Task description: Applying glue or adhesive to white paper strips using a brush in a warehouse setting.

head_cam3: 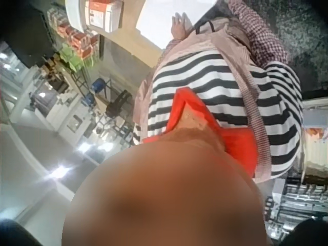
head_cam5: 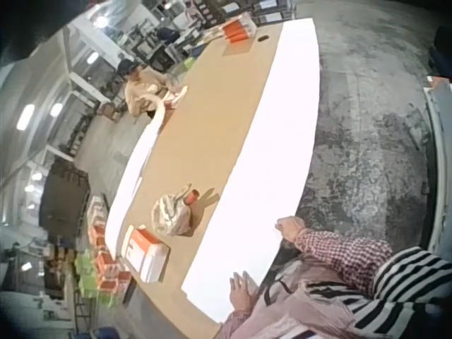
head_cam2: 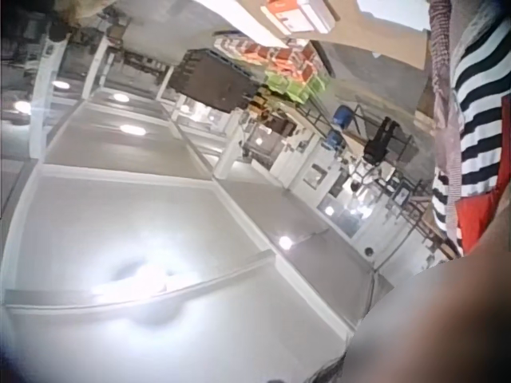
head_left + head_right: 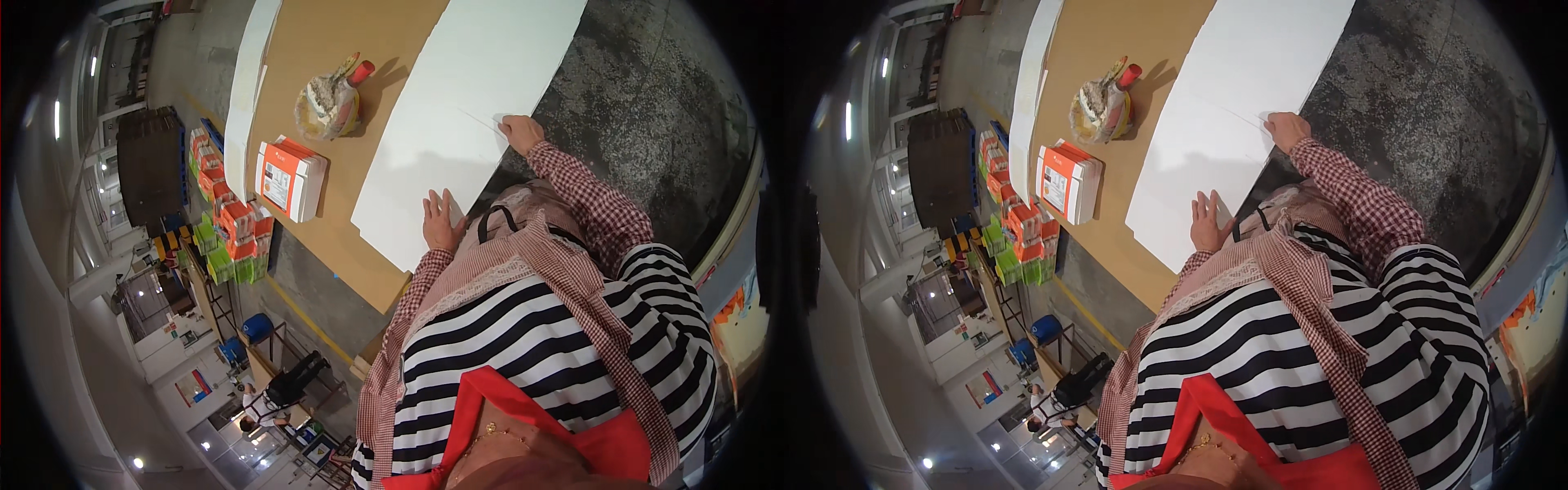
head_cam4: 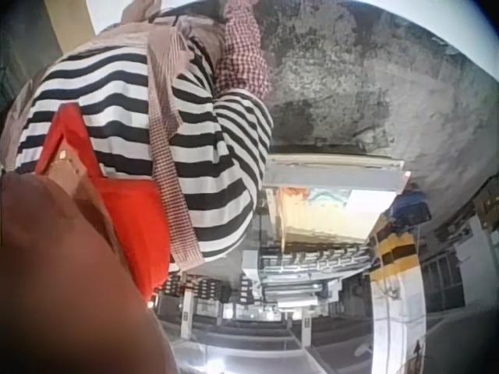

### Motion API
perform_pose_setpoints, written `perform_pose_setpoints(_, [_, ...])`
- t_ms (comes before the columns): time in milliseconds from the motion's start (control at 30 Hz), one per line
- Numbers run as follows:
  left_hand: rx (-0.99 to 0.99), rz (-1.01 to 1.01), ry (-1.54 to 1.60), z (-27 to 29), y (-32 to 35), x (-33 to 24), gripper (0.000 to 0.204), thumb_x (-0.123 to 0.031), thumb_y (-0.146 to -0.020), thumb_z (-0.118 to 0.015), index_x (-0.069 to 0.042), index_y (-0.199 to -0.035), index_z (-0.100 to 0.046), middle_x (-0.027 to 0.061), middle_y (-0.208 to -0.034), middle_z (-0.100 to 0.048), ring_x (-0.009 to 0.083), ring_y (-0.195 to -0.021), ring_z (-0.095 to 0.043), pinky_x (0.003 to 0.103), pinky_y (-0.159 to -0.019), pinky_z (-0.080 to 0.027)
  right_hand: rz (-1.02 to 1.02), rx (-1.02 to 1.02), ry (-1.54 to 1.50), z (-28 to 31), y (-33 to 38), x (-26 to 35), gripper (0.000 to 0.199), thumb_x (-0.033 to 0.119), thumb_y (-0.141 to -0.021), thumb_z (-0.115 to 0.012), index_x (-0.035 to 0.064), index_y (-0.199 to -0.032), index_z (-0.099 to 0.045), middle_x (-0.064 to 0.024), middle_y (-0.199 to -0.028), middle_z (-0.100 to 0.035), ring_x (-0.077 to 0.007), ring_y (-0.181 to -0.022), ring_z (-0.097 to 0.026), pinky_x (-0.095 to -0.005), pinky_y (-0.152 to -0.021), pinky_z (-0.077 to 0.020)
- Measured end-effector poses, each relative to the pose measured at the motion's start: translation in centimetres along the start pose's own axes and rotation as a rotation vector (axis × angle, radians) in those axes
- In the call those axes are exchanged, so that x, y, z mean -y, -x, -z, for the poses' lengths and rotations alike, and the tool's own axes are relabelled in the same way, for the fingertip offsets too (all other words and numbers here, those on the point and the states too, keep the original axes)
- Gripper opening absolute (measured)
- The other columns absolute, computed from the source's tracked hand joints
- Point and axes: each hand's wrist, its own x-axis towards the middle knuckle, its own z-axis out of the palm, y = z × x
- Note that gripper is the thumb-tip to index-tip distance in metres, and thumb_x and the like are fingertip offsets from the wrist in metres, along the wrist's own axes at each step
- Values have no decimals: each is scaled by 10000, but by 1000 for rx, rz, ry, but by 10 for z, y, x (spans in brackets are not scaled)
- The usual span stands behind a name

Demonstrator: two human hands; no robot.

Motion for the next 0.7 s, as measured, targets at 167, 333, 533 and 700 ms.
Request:
perform_pose_setpoints(167, [-15, -7, -10, -3, -1, 0, 892, -361, -710, -741, -178, -1439, -263, 226, -1449, -268, 458, -1298, -298, 440, -979, -416, 23, -141, -180, 16, 2, 0, 156, 185, -784, -646, 34, -822, -646, -153, -792, -644, -304, -748, -629, -403, -676, -490])
perform_pose_setpoints(333, [12, 16, -17, -1, -1, 0, 900, -343, -707, -744, -178, -1443, -252, 219, -1457, -256, 449, -1305, -290, 448, -992, -398, -1, 21, -137, 16, 6, 5, 171, 170, -759, -669, 21, -843, -677, -154, -799, -661, -277, -733, -641, -369, -675, -501])
perform_pose_setpoints(533, [2, 39, 17, -4, -1, 2, 908, -329, -703, -749, -189, -1446, -246, 200, -1478, -222, 423, -1329, -261, 480, -991, -382, -43, 45, -124, 17, -1, 6, 284, 229, -745, -695, -13, -893, -677, -140, -829, -678, -248, -785, -654, -342, -714, -507])
perform_pose_setpoints(700, [-25, 53, -15, -2, -1, 1, 913, -336, -681, -760, -198, -1436, -266, 214, -1453, -261, 445, -1300, -305, 445, -988, -403, -86, 132, -245, 14, -6, -1, 284, 279, -722, -716, 16, -820, -667, -119, -780, -661, -240, -754, -640, -342, -694, -498])
